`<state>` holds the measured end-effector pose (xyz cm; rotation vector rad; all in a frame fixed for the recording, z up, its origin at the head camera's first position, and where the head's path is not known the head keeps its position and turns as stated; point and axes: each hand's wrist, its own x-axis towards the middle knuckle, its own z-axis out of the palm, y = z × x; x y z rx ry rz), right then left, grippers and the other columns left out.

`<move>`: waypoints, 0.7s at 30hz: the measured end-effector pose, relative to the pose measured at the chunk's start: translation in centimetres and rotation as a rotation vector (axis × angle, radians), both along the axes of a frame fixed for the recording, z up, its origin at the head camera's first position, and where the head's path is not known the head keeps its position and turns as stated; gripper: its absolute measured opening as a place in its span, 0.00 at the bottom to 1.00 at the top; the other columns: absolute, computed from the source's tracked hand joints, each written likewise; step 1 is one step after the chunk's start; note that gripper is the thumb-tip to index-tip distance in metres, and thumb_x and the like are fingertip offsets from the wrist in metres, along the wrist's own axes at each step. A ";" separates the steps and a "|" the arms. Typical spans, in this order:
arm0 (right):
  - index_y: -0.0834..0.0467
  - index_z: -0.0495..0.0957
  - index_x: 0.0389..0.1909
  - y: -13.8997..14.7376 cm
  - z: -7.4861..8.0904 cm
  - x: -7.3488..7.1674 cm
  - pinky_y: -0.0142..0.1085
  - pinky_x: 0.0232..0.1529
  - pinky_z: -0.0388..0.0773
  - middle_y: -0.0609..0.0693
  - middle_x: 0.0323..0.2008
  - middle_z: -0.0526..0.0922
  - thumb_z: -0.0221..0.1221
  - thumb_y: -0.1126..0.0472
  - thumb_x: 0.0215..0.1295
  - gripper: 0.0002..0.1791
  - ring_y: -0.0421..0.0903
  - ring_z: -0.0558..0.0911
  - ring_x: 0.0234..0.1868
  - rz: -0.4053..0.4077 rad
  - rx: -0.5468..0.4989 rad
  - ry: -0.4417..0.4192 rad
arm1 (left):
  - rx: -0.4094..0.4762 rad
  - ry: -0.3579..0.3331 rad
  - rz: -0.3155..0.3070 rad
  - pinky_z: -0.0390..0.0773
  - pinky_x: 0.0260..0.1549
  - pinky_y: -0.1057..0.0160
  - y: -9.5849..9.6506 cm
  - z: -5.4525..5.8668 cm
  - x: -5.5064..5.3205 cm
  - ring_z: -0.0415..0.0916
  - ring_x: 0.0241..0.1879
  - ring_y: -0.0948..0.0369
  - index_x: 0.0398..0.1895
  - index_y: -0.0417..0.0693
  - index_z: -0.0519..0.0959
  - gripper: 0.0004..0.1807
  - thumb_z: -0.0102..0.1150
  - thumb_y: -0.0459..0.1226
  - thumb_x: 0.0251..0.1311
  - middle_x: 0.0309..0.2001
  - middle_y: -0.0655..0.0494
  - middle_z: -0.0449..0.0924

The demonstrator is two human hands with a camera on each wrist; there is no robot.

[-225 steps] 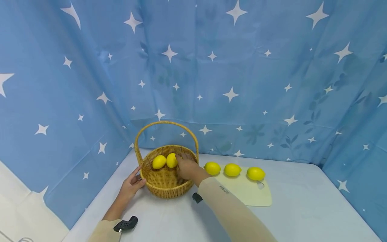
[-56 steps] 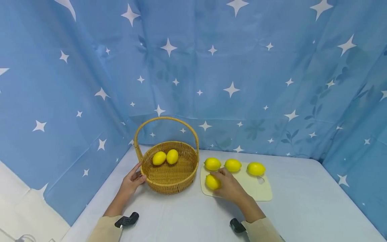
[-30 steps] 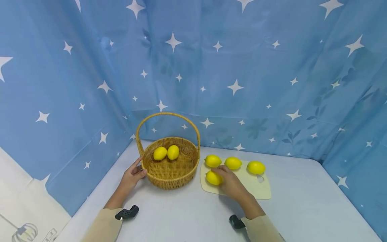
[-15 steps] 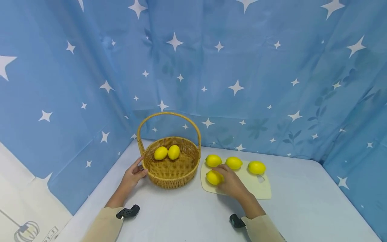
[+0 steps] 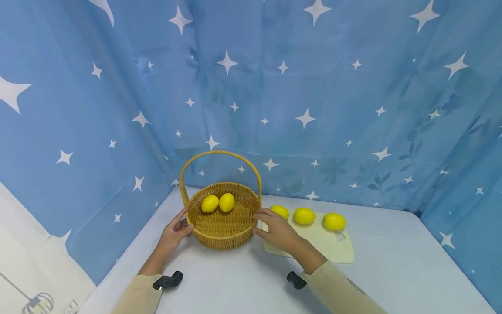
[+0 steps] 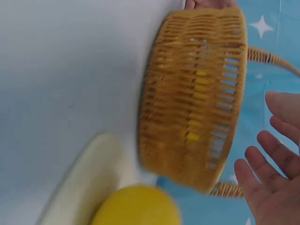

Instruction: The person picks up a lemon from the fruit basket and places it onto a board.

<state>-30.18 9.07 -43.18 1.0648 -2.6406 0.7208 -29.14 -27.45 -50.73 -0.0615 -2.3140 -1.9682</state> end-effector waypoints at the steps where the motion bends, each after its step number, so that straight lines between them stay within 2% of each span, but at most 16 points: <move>1: 0.54 0.77 0.59 -0.6 0.3 -0.1 0.43 0.56 0.74 0.45 0.56 0.75 0.62 0.55 0.67 0.21 0.46 0.75 0.56 0.024 0.008 -0.009 | 0.001 -0.001 0.001 0.76 0.51 0.65 0.0 0.0 0.0 0.66 0.64 0.45 0.77 0.57 0.55 0.38 0.60 0.36 0.67 0.67 0.34 0.64; 6: 0.53 0.75 0.62 -3.0 1.4 -1.3 0.42 0.58 0.73 0.45 0.58 0.74 0.59 0.52 0.69 0.23 0.45 0.74 0.58 0.067 0.085 -0.043 | 0.003 0.002 0.005 0.77 0.50 0.64 0.1 0.0 0.0 0.67 0.63 0.44 0.77 0.56 0.55 0.38 0.60 0.35 0.67 0.66 0.33 0.64; 7: 0.53 0.75 0.63 -3.5 1.6 -1.7 0.42 0.59 0.72 0.46 0.59 0.74 0.59 0.53 0.69 0.23 0.45 0.73 0.59 0.073 0.105 -0.045 | 0.003 -0.003 0.005 0.77 0.50 0.64 0.2 0.3 0.2 0.67 0.62 0.44 0.77 0.55 0.55 0.38 0.60 0.35 0.66 0.66 0.32 0.64; 13: 0.53 0.75 0.62 -5.9 1.9 -4.3 0.41 0.59 0.71 0.48 0.59 0.74 0.61 0.54 0.68 0.23 0.46 0.72 0.60 0.097 0.206 -0.070 | -0.012 0.004 0.027 0.78 0.50 0.61 0.1 0.0 -0.1 0.69 0.61 0.42 0.76 0.54 0.57 0.38 0.61 0.35 0.66 0.64 0.31 0.66; 14: 0.54 0.75 0.62 -6.3 2.0 -4.7 0.40 0.59 0.71 0.47 0.59 0.75 0.62 0.54 0.67 0.23 0.45 0.72 0.60 0.096 0.213 -0.083 | -0.014 0.017 0.030 0.78 0.49 0.61 0.1 -0.5 -0.4 0.69 0.60 0.42 0.76 0.55 0.57 0.38 0.61 0.35 0.65 0.64 0.32 0.66; 17: 0.56 0.75 0.62 -7.4 2.0 -5.8 0.41 0.59 0.71 0.48 0.59 0.75 0.64 0.55 0.66 0.24 0.47 0.72 0.60 0.088 0.202 -0.131 | -0.008 0.033 0.022 0.79 0.48 0.60 0.2 -0.6 -0.5 0.70 0.60 0.42 0.76 0.54 0.58 0.37 0.61 0.34 0.65 0.63 0.31 0.67; 21: 0.56 0.75 0.63 -9.0 2.0 -7.0 0.42 0.57 0.73 0.49 0.59 0.76 0.64 0.56 0.65 0.25 0.49 0.73 0.60 0.066 0.148 -0.240 | -0.008 0.035 0.024 0.79 0.48 0.61 0.0 -0.7 -0.4 0.71 0.59 0.43 0.76 0.54 0.58 0.37 0.61 0.35 0.65 0.63 0.32 0.67</move>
